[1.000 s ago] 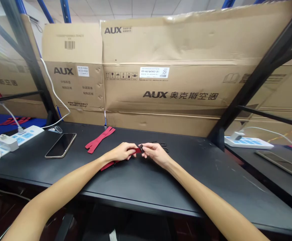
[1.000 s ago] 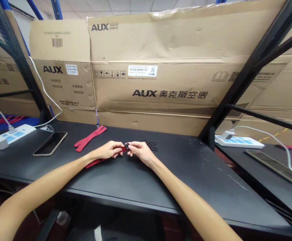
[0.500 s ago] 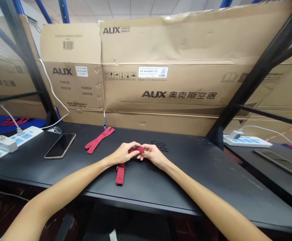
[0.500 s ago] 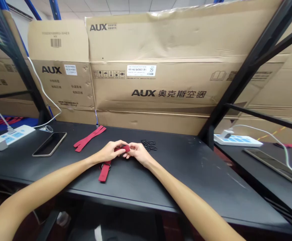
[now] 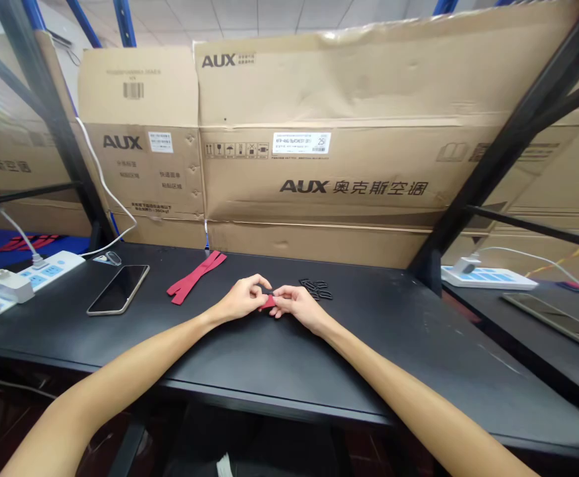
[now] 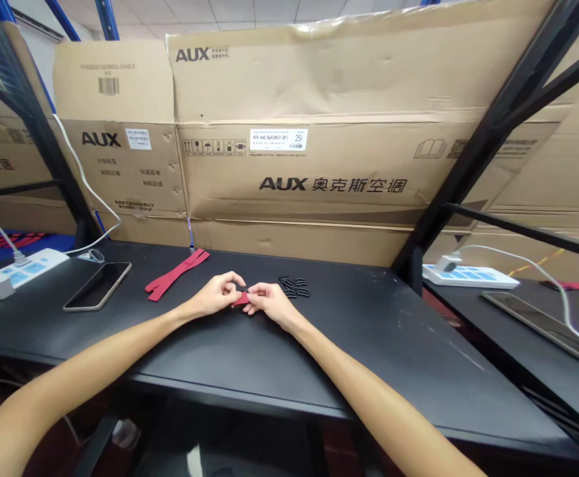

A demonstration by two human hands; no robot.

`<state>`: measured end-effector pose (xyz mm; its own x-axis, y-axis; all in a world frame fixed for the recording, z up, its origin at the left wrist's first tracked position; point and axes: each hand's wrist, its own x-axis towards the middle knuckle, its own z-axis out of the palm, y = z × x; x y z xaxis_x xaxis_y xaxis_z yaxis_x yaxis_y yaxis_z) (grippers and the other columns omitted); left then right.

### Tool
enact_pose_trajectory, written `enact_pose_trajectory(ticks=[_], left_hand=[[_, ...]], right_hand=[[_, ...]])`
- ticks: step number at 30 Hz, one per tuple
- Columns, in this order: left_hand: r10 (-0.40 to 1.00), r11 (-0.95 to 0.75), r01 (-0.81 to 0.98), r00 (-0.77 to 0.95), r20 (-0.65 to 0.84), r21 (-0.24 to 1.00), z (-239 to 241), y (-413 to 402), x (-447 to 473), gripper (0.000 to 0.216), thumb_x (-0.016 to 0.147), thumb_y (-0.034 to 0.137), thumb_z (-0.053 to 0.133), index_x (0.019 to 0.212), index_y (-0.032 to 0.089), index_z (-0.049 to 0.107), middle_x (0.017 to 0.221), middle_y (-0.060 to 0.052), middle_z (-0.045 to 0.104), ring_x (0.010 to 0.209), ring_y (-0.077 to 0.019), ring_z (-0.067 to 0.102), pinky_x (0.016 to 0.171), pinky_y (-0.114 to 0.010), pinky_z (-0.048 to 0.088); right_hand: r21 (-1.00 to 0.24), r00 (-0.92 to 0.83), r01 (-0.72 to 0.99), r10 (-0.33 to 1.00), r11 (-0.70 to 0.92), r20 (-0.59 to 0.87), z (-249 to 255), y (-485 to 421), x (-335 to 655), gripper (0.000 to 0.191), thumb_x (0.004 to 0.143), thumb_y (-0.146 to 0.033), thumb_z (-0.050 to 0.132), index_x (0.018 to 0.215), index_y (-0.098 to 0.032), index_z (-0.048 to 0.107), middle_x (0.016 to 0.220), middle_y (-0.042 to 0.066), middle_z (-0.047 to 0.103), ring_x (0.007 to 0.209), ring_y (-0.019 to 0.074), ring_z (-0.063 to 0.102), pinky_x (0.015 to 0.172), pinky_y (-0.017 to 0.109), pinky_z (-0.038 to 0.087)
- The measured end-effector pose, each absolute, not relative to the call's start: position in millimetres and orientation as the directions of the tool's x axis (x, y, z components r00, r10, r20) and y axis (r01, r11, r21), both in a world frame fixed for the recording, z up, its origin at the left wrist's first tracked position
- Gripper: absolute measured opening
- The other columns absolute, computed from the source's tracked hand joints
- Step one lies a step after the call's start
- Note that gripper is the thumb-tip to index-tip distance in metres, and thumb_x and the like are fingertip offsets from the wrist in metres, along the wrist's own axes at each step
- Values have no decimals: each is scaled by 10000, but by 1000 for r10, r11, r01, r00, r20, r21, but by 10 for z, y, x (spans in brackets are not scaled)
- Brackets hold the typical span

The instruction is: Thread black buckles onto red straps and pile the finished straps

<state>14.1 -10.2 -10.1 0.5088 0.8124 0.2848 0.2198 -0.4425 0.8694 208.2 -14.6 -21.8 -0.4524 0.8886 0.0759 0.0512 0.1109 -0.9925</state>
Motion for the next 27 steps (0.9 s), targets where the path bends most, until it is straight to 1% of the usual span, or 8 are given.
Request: enact_pose_trajectory(ticks=[4,11,14,16,18,20,24,27], left_hand=[[831,-472,279,459,315,836,-155,-79,161,279,728,201,543,1001,147,555,557,61,567,474,-67,481,539,-192,392],[806,-535,317,469,361,783,-149,-96,169,233,749,236,557,965,149,562,576,59,558,493,-65,480,548,-193,390],[791,-540,281,493,363,793,-144,-114,182,241,794,301,545,981,149,551,643,36,572,517,-69,500,533,-193,389],[780,-565,270,483,398,780,-133,-120,184,319,774,375,594,997,152,548,759,2,591,582,-82,525,537,-196,398],[747,-628,292,487,453,721,-119,-120,180,417,696,426,680,993,159,562,874,-25,591,658,-99,533,568,-207,413],[713,-682,341,506,486,647,-108,-112,171,448,649,446,720,973,169,583,900,-29,591,701,-115,529,620,-226,426],[720,-693,481,492,489,536,-106,-73,140,399,688,475,685,945,180,610,842,-29,610,748,-152,539,719,-278,435],[704,-708,548,507,497,445,-122,-25,97,375,728,467,653,978,189,616,896,-48,629,845,-188,545,809,-320,422]], right_hand=[[-994,-446,19,891,107,88,-236,-150,2083,365,719,-454,687,864,-128,610,725,78,700,651,174,662,655,322,527],[-994,-472,-14,876,107,100,-228,-164,2080,362,757,-444,657,922,-124,621,740,79,697,688,177,666,666,322,526],[-994,-484,-26,869,108,107,-225,-160,2084,368,760,-436,654,959,-128,622,755,73,695,696,171,660,649,306,517],[-993,-465,-24,878,114,112,-226,-152,2090,358,742,-422,673,943,-131,621,723,56,685,653,155,643,615,286,505],[-992,-432,-25,894,122,121,-225,-140,2098,337,717,-404,694,905,-135,618,690,35,668,587,130,612,578,269,491],[-991,-398,-26,908,132,131,-216,-124,2111,321,693,-383,707,880,-141,610,684,22,654,547,113,583,548,257,475],[-983,-268,-6,946,186,181,-172,-70,2174,311,656,-321,705,891,-157,584,630,-4,619,508,109,546,493,243,438],[-962,-127,80,960,261,250,-139,-17,2262,244,650,-275,653,854,-166,573,561,-22,579,460,107,501,461,243,403]])
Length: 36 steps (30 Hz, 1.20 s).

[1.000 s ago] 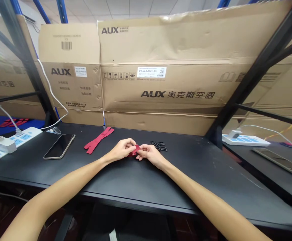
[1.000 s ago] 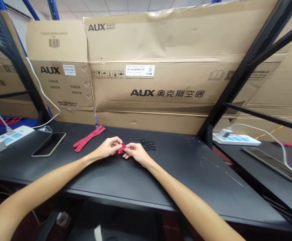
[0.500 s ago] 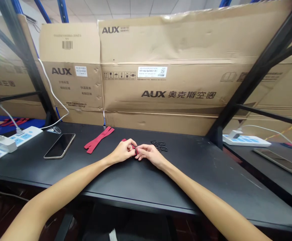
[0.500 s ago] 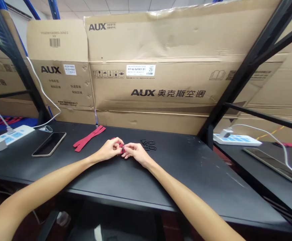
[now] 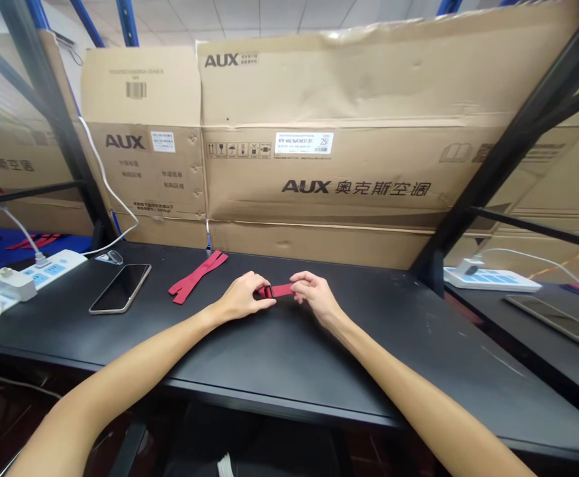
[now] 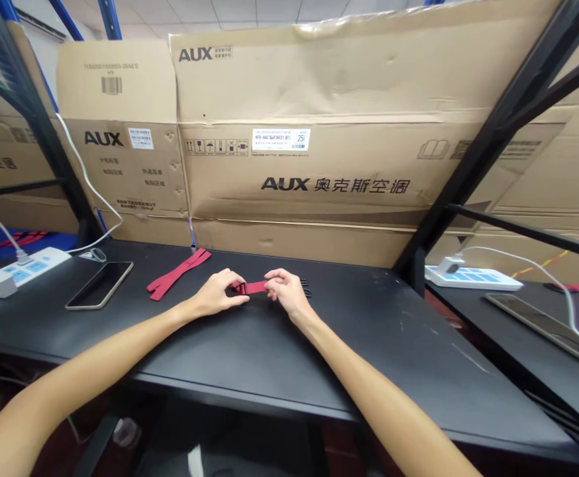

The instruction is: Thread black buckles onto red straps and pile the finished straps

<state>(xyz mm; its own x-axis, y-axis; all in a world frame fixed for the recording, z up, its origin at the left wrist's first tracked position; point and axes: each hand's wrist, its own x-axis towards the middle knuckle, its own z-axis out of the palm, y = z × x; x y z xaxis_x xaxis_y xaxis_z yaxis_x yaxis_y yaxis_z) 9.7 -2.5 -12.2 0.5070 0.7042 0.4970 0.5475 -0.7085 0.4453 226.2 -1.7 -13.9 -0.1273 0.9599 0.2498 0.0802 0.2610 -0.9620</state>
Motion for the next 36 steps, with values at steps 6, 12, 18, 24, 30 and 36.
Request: enact_pose_trajectory(ticks=[6,12,18,24,30,36], left_hand=[[651,-759,569,659,378,315,-185,73,6,263,813,385,578,993,203,637,1023,-65,623,978,-217,527,950,-377,350],[636,-771,565,680,365,292,-174,45,-17,273,846,353,533,1048,200,634,1043,-80,602,1003,-220,511,913,-350,378],[705,-700,671,594,388,244,-138,90,-83,246,871,323,481,1001,200,650,1007,-86,611,963,-228,508,911,-377,363],[855,-447,885,380,353,128,-194,248,-269,293,855,386,489,935,132,611,944,-144,615,943,-275,545,849,-386,382],[912,-381,846,276,304,374,-97,204,-257,293,790,453,566,868,172,592,766,-73,636,738,-218,602,666,-303,418],[815,-431,277,527,240,859,90,115,-216,401,745,441,634,1006,143,574,804,-50,646,665,-139,588,603,-247,440]], right_hand=[[-653,-79,670,909,353,409,-98,-24,2393,123,692,-254,554,779,-194,617,652,14,602,594,153,533,579,288,422],[-213,-425,778,745,591,515,-87,-128,2285,316,799,-416,577,1060,-241,617,1043,81,604,939,235,528,802,363,410],[-232,-536,724,741,650,403,-199,-79,2236,227,843,-373,561,985,-209,626,950,88,615,863,216,553,792,352,423],[-241,-548,713,738,659,394,-226,-70,2250,217,862,-358,536,1007,-210,598,962,90,600,864,215,545,789,350,423],[-261,-523,722,752,641,400,-237,-91,2238,224,877,-365,507,1011,-197,571,982,98,585,864,214,541,788,349,427],[-371,-491,674,763,639,421,-226,-101,2234,223,866,-366,517,1000,-193,557,970,95,584,846,213,548,779,359,443]])
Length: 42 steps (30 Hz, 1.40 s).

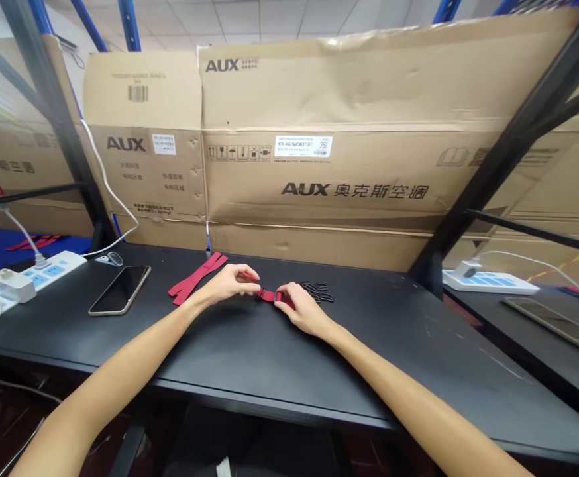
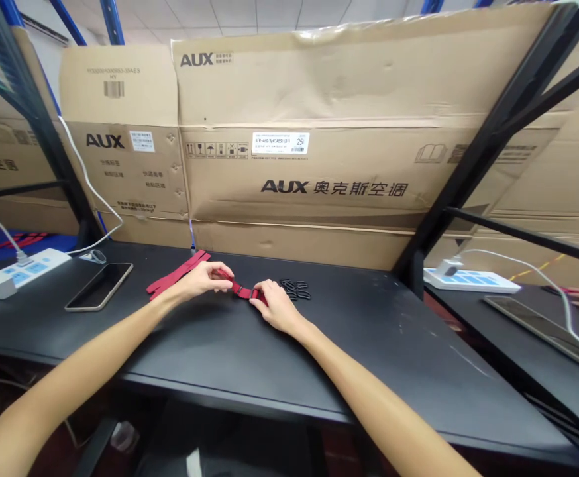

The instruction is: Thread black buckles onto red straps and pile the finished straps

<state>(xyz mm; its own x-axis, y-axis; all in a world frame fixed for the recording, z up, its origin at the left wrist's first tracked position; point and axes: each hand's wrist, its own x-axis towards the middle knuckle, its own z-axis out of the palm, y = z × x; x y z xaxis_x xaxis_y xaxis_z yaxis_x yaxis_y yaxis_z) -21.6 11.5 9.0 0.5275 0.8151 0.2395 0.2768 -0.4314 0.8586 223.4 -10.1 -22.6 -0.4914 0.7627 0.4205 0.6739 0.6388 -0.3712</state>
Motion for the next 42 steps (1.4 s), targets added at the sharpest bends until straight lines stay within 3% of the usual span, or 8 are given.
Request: enact_pose_trajectory(ticks=[3,8,12,16,19,30,36,42], left_hand=[[780,-416,170,572,254,893,131,97,-203,396,785,433,588,1029,121,591,825,-59,634,691,-135,581,631,-254,444],[753,-560,235,544,370,794,152,60,-172,377,848,471,485,796,137,653,839,-43,605,799,-146,549,783,-276,412],[716,-493,137,625,311,859,104,32,-121,470,894,499,360,727,129,597,771,-48,616,775,-152,554,820,-294,402],[760,-420,232,619,200,877,31,15,-63,371,840,475,466,723,139,568,651,-5,567,647,-126,508,694,-257,400],[751,-390,197,633,188,900,5,5,-38,341,821,456,493,709,140,553,619,12,530,610,-112,477,640,-238,379],[723,-315,6,649,236,949,-72,10,34,403,802,519,536,679,135,520,634,6,513,631,-110,465,649,-237,362],[761,-266,-20,609,223,964,-123,31,90,402,815,522,516,732,131,561,688,-14,565,634,-110,487,644,-240,376],[785,-260,18,586,200,965,-113,68,42,326,742,446,638,807,128,604,717,-16,601,621,-103,513,621,-235,388]], right_hand=[[-460,-469,614,765,641,441,-195,-122,2217,230,877,-360,495,1029,-194,539,966,87,585,835,203,554,775,351,453],[-567,-442,502,757,653,481,-134,-178,2178,245,883,-346,481,1080,-205,516,973,71,600,807,184,559,760,341,466],[-586,-409,466,748,663,522,-95,-218,2137,255,885,-343,481,1099,-207,509,965,59,600,824,176,560,760,326,470],[-591,-399,449,742,670,539,-65,-262,2097,263,890,-340,475,1119,-215,507,997,60,594,869,181,561,781,326,470],[-591,-438,424,726,687,530,-54,-299,2072,258,885,-332,485,1115,-218,516,1002,57,598,870,179,564,800,331,468],[-638,-472,339,712,691,520,-33,-368,2039,262,876,-304,518,1123,-217,511,1053,65,601,933,186,582,852,351,468],[-609,-451,354,700,710,554,-33,-366,2024,224,875,-304,522,1082,-219,526,977,55,579,877,180,560,833,347,465],[-607,-413,381,716,697,563,-60,-353,2014,205,868,-321,527,1047,-224,545,897,41,558,785,170,539,749,328,475]])
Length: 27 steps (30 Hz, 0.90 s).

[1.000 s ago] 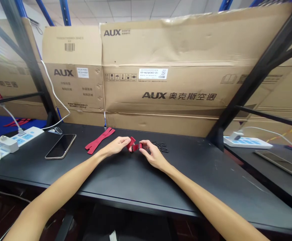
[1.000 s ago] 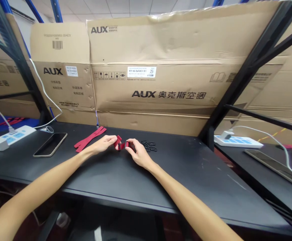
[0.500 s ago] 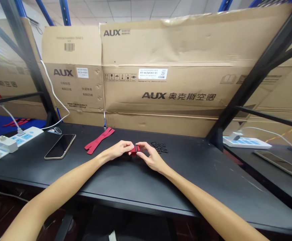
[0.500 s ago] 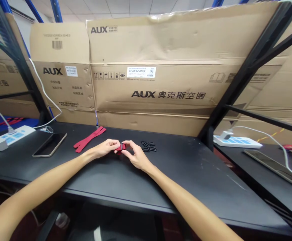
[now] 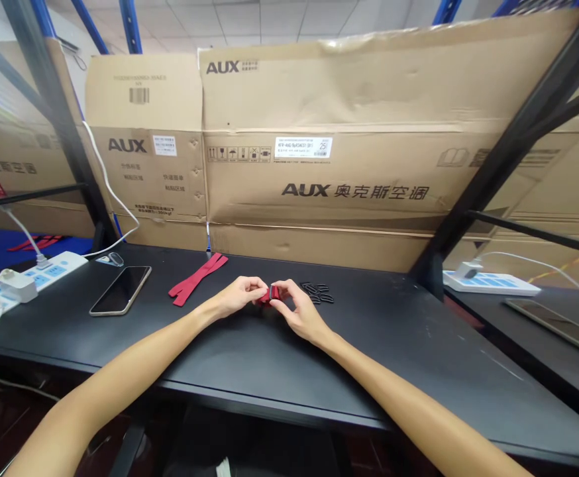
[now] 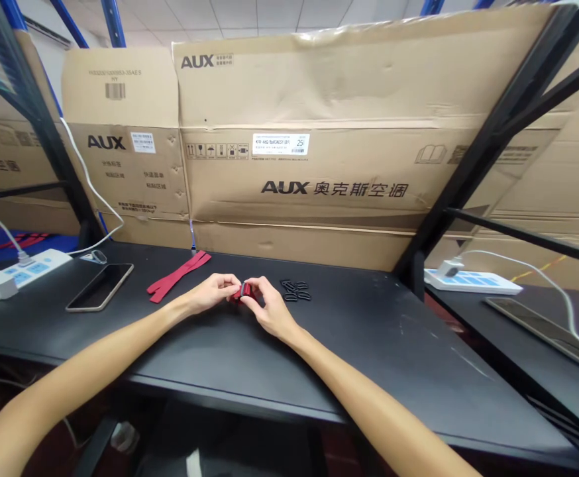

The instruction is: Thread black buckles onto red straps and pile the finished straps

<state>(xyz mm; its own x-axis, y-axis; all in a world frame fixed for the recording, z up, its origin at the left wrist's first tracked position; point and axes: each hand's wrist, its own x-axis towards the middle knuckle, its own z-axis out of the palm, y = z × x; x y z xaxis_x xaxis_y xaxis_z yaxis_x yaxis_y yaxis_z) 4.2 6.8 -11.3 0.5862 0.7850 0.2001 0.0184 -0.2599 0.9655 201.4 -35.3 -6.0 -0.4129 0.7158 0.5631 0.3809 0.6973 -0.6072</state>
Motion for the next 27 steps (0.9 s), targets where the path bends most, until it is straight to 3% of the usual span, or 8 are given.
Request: enact_pose_trajectory(ticks=[8,16,23,27], left_hand=[[792,-317,-48,537,292,947,-94,-11,112,353,766,442,622,931,144,532,760,-12,580,653,-105,546,673,-266,442],[769,-509,185,537,347,841,15,-102,97,392,665,415,715,931,167,569,815,7,532,655,-88,485,623,-230,415],[760,-338,-21,584,286,941,21,-52,70,360,690,347,708,945,158,538,886,-30,586,745,-112,543,668,-244,423],[713,-281,23,674,192,959,26,-45,53,289,736,348,657,922,137,590,817,-27,604,669,-99,531,622,-235,410]], right_hand=[[-647,-418,391,752,655,509,-126,-316,2027,211,873,-373,516,1005,-212,554,857,32,557,722,150,529,682,290,471],[-633,-429,421,758,650,492,-177,-242,2046,291,831,-418,565,1018,-200,610,822,32,585,687,148,531,637,278,463],[-630,-445,462,778,624,444,-155,-281,2026,326,811,-435,582,1016,-186,626,722,5,578,599,127,493,569,259,435],[-678,-459,430,791,596,405,-161,-290,2021,320,829,-427,557,1016,-174,614,802,22,624,656,136,534,615,269,456]])
